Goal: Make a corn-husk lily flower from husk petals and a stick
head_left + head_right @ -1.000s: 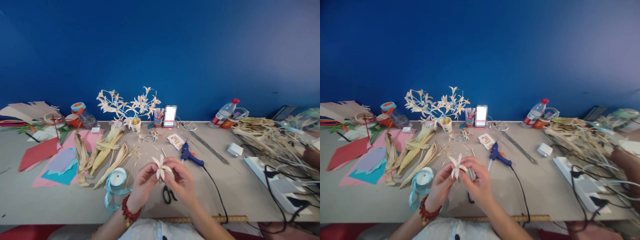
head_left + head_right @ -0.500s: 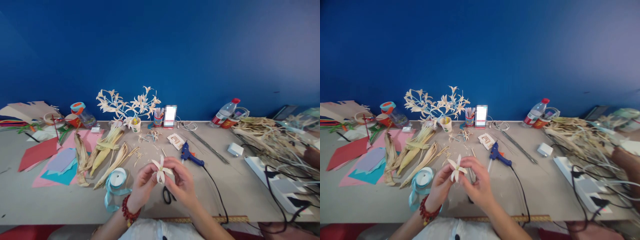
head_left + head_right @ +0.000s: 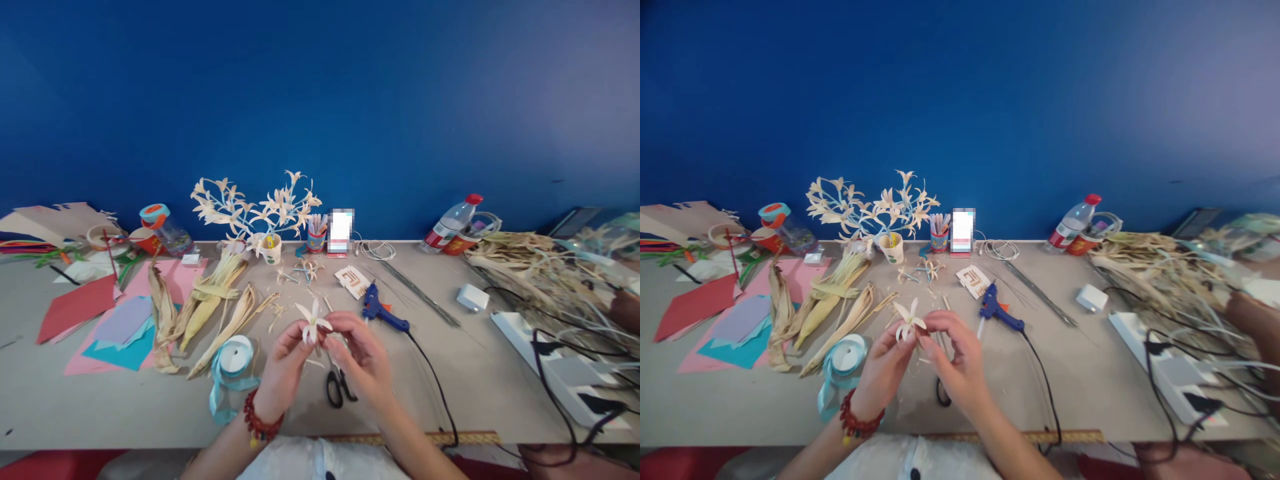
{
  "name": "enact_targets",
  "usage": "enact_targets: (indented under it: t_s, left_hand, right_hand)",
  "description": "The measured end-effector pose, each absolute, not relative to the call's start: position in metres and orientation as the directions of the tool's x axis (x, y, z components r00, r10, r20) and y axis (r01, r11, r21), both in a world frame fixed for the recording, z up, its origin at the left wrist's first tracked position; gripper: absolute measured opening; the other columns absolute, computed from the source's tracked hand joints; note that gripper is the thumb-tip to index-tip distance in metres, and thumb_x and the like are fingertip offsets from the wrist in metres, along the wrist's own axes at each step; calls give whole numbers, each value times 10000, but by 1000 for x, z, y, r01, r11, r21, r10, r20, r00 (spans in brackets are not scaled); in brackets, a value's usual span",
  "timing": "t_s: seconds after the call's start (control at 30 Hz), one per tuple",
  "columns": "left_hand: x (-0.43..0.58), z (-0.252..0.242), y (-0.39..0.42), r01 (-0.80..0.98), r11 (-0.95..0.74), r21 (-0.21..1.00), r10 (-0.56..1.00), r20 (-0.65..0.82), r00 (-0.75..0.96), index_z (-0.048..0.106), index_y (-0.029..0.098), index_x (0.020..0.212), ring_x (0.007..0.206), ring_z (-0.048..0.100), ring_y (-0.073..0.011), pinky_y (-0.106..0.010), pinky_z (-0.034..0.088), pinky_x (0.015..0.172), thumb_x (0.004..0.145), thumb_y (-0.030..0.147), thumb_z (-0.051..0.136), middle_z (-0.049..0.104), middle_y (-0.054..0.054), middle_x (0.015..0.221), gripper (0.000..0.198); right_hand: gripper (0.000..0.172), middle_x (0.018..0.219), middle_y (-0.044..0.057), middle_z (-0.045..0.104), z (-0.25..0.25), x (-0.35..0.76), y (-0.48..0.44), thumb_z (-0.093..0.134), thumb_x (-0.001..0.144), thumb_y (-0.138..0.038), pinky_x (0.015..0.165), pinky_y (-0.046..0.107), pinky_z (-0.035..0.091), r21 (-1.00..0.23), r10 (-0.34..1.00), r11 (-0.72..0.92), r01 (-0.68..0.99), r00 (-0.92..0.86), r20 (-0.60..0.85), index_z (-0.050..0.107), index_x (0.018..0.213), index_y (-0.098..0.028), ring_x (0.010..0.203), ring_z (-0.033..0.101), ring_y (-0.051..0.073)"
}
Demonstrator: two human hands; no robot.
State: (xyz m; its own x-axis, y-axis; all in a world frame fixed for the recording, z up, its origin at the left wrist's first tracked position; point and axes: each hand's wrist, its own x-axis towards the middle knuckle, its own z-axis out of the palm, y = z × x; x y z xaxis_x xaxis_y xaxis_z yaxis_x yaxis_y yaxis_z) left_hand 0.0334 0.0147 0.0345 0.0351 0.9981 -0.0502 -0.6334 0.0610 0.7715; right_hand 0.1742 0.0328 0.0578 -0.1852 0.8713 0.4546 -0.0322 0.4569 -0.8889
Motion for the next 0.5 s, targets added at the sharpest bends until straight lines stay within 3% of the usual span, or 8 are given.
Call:
enact_targets:
  t_s: [0.17,0.3,0.5]
  left_hand:
    - [36,41,20,-717,87,692,992,-123,1,716,173,765,927,613,-161,-272,451,893,771,192,733,686,-47,958,26]
    - [37,41,20,-754,118,646,987,-157,20,717,184,767,967,625,-180,-315,458,934,763,183,728,696,-41,969,12]
    - [36,39,18,-728,106,677,988,-157,-3,705,188,858,885,635,-162,-310,469,881,761,188,733,697,-25,888,102]
  right_hand:
    - [73,937,51,632,55,174,31,572,917,-195,821,318,477,-894,885,445,45,-179,431,636,921,-228,917,612,197]
    - [24,883,26,624,54,170,31,594,903,-226,796,295,464,-904,880,417,94,-290,376,604,884,-217,854,602,180]
    - [141,777,7,603,51,167,31,562,915,-243,715,270,446,-911,888,397,109,-296,351,580,780,-202,741,582,160]
